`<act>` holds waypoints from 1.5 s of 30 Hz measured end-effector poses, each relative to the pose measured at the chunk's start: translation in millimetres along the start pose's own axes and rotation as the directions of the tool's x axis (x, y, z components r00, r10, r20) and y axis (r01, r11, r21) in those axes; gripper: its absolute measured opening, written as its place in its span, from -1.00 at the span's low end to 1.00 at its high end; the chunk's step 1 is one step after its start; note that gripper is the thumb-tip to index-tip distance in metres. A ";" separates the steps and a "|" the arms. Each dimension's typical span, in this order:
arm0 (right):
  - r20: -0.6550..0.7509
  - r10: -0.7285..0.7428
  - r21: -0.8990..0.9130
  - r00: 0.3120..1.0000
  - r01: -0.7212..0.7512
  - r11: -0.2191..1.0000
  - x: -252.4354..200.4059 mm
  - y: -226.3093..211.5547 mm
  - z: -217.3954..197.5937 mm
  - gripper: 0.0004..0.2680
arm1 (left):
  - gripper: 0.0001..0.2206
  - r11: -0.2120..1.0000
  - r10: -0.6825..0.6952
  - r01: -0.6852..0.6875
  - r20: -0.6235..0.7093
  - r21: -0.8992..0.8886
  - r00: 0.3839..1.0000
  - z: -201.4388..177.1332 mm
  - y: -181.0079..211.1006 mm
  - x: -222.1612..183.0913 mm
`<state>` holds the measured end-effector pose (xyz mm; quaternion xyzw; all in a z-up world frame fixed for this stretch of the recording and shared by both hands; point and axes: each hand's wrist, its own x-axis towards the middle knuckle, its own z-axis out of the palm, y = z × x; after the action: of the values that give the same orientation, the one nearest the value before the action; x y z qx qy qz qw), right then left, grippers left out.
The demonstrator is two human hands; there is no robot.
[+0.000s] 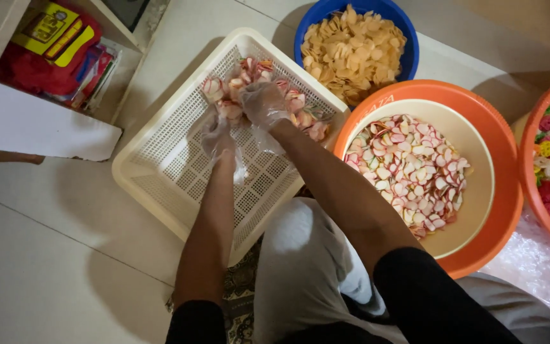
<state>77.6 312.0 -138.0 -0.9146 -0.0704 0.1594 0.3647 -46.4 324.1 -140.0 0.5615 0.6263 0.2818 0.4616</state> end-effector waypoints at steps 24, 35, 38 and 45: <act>-0.006 -0.186 0.367 0.983 0.175 0.914 -83.2 91.0 -282.3 -0.79 | -0.46 0.743 0.106 0.195 0.400 -0.640 0.910 -75.1 97.2 -141.4; -0.240 0.118 0.481 0.964 0.012 0.877 -153.2 264.6 -420.5 -0.79 | -0.49 0.728 0.502 0.163 0.679 -0.666 0.536 23.2 109.4 -282.0; -0.298 0.162 0.440 0.941 -0.015 0.898 -175.1 305.7 -460.9 -0.78 | -0.46 0.663 0.604 0.214 0.681 -0.718 0.413 71.5 66.6 -316.2; -0.406 0.306 0.438 0.861 -0.110 0.892 -229.3 393.8 -531.9 -0.79 | -0.53 0.781 0.484 0.353 0.856 -0.515 0.179 109.9 -15.9 -421.3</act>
<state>49.6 -372.3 8.8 -0.8337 0.1543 -0.0136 0.5300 20.9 -103.3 -89.2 0.4482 0.0212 0.0640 0.8914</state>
